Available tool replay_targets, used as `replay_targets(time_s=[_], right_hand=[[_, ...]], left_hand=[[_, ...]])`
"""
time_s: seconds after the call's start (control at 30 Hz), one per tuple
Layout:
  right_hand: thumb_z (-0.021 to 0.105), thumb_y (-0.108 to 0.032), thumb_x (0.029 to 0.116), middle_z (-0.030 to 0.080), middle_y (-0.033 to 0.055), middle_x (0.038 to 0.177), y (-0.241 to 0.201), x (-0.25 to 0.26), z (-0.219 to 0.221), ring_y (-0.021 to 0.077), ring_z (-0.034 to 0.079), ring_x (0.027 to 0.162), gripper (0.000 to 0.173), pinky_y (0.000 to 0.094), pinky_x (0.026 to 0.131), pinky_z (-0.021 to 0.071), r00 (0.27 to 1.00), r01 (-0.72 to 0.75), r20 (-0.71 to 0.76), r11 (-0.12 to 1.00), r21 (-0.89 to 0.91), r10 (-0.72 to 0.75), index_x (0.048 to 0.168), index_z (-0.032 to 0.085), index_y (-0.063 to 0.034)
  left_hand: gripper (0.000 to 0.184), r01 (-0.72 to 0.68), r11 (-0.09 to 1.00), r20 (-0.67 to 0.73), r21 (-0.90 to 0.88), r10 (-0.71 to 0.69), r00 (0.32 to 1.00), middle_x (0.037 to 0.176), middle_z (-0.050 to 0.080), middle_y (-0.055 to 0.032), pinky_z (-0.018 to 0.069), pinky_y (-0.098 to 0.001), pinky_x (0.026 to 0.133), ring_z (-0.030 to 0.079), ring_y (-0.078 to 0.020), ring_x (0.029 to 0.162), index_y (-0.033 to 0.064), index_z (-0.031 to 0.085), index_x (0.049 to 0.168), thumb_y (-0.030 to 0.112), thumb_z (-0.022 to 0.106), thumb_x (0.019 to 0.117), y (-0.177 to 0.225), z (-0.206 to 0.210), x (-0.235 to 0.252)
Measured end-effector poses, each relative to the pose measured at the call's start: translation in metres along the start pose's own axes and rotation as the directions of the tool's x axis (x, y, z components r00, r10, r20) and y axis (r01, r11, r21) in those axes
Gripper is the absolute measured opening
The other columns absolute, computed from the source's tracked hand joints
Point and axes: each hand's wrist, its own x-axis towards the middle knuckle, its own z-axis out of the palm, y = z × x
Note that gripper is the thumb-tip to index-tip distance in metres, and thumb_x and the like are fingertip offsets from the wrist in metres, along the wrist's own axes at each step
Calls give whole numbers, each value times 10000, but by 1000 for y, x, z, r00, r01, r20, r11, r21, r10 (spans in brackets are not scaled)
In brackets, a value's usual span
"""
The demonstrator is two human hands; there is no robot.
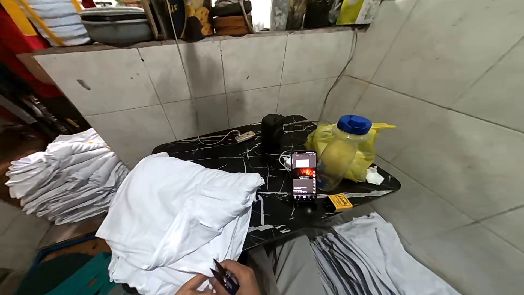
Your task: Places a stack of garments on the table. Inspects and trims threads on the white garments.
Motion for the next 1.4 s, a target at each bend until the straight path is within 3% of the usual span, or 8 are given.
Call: replay_targets(time_s=[0.23, 0.37, 0.47, 0.7, 0.8, 0.93, 1.17, 1.4], right_hand=[[595, -10, 975, 693, 96, 928, 11, 0, -4, 61, 651, 827, 149, 257, 793, 553, 998, -52, 58, 955, 292, 36, 1062, 663, 89], [586, 14, 970, 665, 49, 879, 11, -1, -5, 8, 596, 742, 127, 195, 703, 511, 996, -76, 71, 941, 330, 55, 1057, 648, 84], [582, 9, 974, 672, 73, 912, 11, -2, -5, 28, 617, 796, 145, 210, 758, 527, 995, -78, 82, 951, 299, 56, 1070, 652, 93], [650, -120, 986, 699, 201, 962, 4, -2, -8, 235, 673, 849, 219, 383, 793, 556, 998, 24, 62, 999, -27, -22, 1060, 689, 82], [730, -211, 953, 711, 156, 999, 6, -2, -12, 219, 701, 875, 261, 385, 785, 593, 993, 118, -8, 982, -150, -120, 1072, 730, 21], [726, -352, 959, 736, 117, 947, 0, -5, -27, 199, 707, 759, 354, 391, 649, 589, 974, 220, 33, 907, -359, -223, 1099, 733, -26], [663, -337, 1000, 742, 110, 867, -4, -8, -32, 214, 724, 707, 325, 395, 599, 595, 941, 333, 114, 801, -497, -319, 1020, 725, -19], [653, -357, 1005, 715, 99, 807, -4, -7, -32, 214, 701, 665, 333, 379, 558, 569, 925, 376, 164, 768, -519, -343, 1018, 722, -32]], left_hand=[[172, -74, 992, -177, 102, 91, 980, 1010, 735, -135, 605, -287, 872, 711, -136, 943, -33, 755, 1004, 76, 800, 880, -4, 17, 1], [103, -91, 966, -216, 244, 145, 965, 929, 730, -117, 563, -229, 875, 687, -126, 918, 6, 805, 962, 83, 773, 901, -3, 22, -1], [99, -59, 954, -223, 294, 129, 966, 872, 697, -123, 548, -202, 841, 669, -118, 869, -8, 781, 904, 65, 718, 926, 3, 22, 0], [174, -68, 992, -183, 111, 88, 979, 925, 642, -140, 572, -243, 773, 646, -119, 838, -45, 657, 895, 77, 591, 999, -1, 24, 0], [153, -108, 993, -172, 46, 114, 978, 1009, 660, -144, 572, -261, 864, 659, -130, 961, -35, 637, 914, 65, 569, 1007, -3, 23, 1], [157, -116, 990, -182, 75, 128, 975, 1033, 676, -183, 562, -279, 905, 666, -156, 995, -57, 655, 933, 62, 580, 1004, -3, 15, 1], [152, -126, 971, -141, 203, 156, 978, 1088, 701, -210, 554, -279, 963, 682, -167, 1044, -43, 726, 918, 45, 622, 984, 9, 18, -2], [142, -127, 981, -190, 144, 153, 970, 1076, 696, -202, 577, -282, 905, 686, -163, 1008, -61, 690, 947, 38, 599, 994, 4, 15, -2]])
